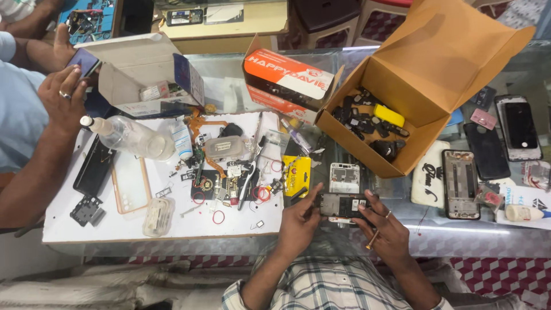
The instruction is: The person uses a screwdriver to remove screws from a disassembled mobile phone chassis, then uses a prying tool to detach a black internal component. The person holds the phone and component while working at a cluttered repair bench.
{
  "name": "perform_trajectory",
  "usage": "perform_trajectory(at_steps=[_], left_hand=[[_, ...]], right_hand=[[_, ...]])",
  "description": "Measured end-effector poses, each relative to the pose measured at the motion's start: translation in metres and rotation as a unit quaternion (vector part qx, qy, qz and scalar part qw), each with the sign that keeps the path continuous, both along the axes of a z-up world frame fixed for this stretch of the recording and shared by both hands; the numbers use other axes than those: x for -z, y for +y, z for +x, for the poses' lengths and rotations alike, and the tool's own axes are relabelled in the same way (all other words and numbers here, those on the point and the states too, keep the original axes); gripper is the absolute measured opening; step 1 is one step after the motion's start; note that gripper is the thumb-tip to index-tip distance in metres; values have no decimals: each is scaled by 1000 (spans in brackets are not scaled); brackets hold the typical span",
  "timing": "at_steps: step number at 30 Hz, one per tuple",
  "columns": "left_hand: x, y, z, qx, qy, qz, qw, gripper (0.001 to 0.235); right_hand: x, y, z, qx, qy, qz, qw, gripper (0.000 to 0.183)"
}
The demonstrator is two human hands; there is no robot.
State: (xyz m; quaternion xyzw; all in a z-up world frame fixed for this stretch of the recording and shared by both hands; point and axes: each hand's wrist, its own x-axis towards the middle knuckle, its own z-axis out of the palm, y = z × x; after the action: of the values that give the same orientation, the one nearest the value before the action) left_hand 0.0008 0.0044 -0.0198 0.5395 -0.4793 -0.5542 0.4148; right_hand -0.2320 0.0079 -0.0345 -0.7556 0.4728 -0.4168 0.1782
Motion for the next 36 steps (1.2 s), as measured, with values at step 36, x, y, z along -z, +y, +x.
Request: perform_trajectory(at_steps=[36], left_hand=[[-26, 1, -11, 47, -145, -127, 980, 91]], right_hand=[[5, -11, -20, -58, -348, 216, 910, 51]])
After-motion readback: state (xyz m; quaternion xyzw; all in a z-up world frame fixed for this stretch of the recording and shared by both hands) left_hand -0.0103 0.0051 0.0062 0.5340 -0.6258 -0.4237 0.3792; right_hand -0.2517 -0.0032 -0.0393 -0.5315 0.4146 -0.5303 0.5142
